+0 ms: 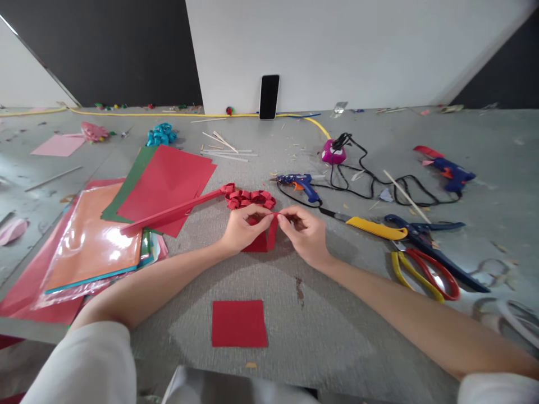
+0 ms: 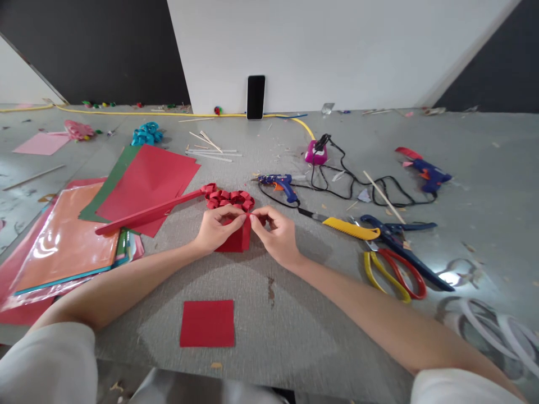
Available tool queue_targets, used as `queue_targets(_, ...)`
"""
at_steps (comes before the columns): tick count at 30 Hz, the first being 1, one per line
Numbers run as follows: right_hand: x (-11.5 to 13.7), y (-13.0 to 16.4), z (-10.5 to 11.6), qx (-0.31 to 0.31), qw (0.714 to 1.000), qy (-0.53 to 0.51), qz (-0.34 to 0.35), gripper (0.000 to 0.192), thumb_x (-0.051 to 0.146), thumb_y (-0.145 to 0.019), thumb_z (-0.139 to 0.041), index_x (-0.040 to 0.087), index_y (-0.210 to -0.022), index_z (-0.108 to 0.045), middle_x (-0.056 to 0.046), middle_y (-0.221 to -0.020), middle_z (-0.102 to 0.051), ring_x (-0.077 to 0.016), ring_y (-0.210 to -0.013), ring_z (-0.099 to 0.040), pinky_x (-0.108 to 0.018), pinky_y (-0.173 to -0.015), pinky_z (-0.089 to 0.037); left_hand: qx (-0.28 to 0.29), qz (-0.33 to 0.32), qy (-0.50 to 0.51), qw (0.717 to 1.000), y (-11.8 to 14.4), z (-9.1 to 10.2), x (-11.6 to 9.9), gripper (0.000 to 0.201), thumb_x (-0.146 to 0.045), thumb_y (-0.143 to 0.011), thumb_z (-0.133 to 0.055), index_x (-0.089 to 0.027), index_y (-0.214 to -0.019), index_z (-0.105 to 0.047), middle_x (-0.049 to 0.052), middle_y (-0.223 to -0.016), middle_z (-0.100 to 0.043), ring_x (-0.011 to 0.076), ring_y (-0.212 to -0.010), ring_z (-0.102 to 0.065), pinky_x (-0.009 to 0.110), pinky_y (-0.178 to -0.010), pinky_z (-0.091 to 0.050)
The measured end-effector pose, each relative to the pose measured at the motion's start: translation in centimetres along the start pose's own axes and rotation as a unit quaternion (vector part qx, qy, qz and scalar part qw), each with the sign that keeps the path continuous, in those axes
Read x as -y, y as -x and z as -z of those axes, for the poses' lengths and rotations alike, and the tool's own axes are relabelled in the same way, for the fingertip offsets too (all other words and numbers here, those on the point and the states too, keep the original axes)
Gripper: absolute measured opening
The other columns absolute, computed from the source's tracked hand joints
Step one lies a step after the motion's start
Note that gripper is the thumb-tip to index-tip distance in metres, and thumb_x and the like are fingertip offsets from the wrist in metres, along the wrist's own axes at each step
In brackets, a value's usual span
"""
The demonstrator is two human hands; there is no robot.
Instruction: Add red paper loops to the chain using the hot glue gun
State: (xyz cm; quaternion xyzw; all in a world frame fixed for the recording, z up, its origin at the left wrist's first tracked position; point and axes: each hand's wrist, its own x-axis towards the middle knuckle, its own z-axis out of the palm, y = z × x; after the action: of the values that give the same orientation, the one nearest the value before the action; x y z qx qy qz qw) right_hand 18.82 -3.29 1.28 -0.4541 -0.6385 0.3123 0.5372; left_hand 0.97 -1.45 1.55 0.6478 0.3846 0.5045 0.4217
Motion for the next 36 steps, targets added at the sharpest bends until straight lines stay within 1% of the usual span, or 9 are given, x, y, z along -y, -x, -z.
queue_targets(8, -0.25, -0.09, -0.06, 0.002, 1.000, 0.014, 0.011, 0.023, 0.044, -0.094, -0.068, 0.023, -0.086, -0.071, -0.001, -0.075, -0.069, -0.0150, -0.066, -0.061, -0.028, -0.062, -0.053, -0.011, -0.007, -0.017, 1.000, 0.14, -0.12, 0.12, 0.011, -0.026, -0.088, -0.073, -0.017, -0.084, -0.077, 0.007, -0.086, -0.079, 0.0163, -0.079, -0.072, 0.029, -0.078, -0.058)
queue_targets(12, -0.28, -0.13, -0.10, 0.004, 1.000, 0.006, 0.009, 0.021, 0.042, -0.094, -0.069, 0.023, -0.086, -0.072, -0.001, -0.075, -0.069, -0.0145, -0.066, -0.060, -0.027, -0.061, -0.052, -0.009, 0.000, -0.002, 1.000, 0.10, -0.16, 0.13, 0.012, -0.028, -0.088, -0.073, -0.017, -0.085, -0.078, 0.007, -0.085, -0.080, 0.0162, -0.078, -0.072, 0.029, -0.077, -0.058)
queue_targets(16, -0.20, -0.11, -0.16, -0.007, 1.000, 0.003, 0.002, 0.020, 0.042, -0.093, -0.070, 0.023, -0.087, -0.072, -0.001, -0.075, -0.069, -0.0147, -0.066, -0.061, -0.028, -0.062, -0.053, -0.009, 0.010, 0.002, 1.000, 0.02, -0.15, -0.03, 0.015, -0.031, -0.089, -0.074, -0.017, -0.086, -0.078, 0.007, -0.086, -0.080, 0.0164, -0.079, -0.073, 0.029, -0.076, -0.059)
queue_targets(18, -0.10, -0.09, -0.18, -0.008, 1.000, 0.003, 0.003, 0.020, 0.042, -0.093, -0.070, 0.023, -0.087, -0.072, -0.001, -0.076, -0.070, -0.0149, -0.066, -0.061, -0.028, -0.063, -0.054, -0.013, 0.005, -0.006, 1.000, 0.03, -0.13, -0.07, 0.015, -0.031, -0.089, -0.074, -0.017, -0.086, -0.079, 0.006, -0.086, -0.080, 0.0164, -0.078, -0.072, 0.029, -0.076, -0.059)
queue_targets(24, -0.01, -0.02, -0.17, -0.007, 1.000, 0.001, 0.011, 0.017, 0.039, -0.094, -0.069, 0.022, -0.091, -0.072, -0.001, -0.079, -0.072, -0.0144, -0.068, -0.063, -0.027, -0.063, -0.054, -0.030, -0.036, -0.054, 0.997, 0.22, -0.06, 0.13, 0.014, -0.028, -0.091, -0.073, -0.018, -0.085, -0.080, 0.005, -0.083, -0.078, 0.0151, -0.075, -0.069, 0.029, -0.074, -0.055)
queue_targets(29, -0.35, 0.04, -0.07, -0.001, 1.000, 0.012, 0.012, 0.016, 0.037, -0.094, -0.070, 0.021, -0.091, -0.073, -0.001, -0.079, -0.072, -0.0135, -0.067, -0.062, -0.026, -0.063, -0.051, -0.033, -0.055, -0.082, 0.995, 0.37, -0.11, 0.27, 0.012, -0.025, -0.091, -0.072, -0.018, -0.086, -0.080, 0.005, -0.084, -0.079, 0.0143, -0.076, -0.070, 0.028, -0.074, -0.056)
queue_targets(33, -0.53, 0.06, -0.01, -0.001, 1.000, 0.018, 0.022, 0.015, 0.035, -0.095, -0.069, 0.021, -0.091, -0.073, -0.001, -0.080, -0.071, -0.0129, -0.067, -0.060, -0.026, -0.063, -0.049, -0.028, -0.055, -0.092, 0.994, 0.34, -0.15, 0.29, 0.011, -0.024, -0.092, -0.071, -0.018, -0.088, -0.079, 0.006, -0.088, -0.080, 0.0151, -0.080, -0.073, 0.028, -0.079, -0.058)
queue_targets(36, -0.43, -0.01, 0.00, -0.007, 1.000, 0.017, 0.024, 0.016, 0.036, -0.095, -0.069, 0.021, -0.090, -0.073, -0.001, -0.079, -0.070, -0.0129, -0.067, -0.060, -0.026, -0.062, -0.049, -0.018, -0.038, -0.073, 0.996, 0.25, -0.20, 0.37, 0.012, -0.025, -0.093, -0.070, -0.017, -0.091, -0.079, 0.007, -0.090, -0.081, 0.0157, -0.082, -0.074, 0.029, -0.080, -0.059)
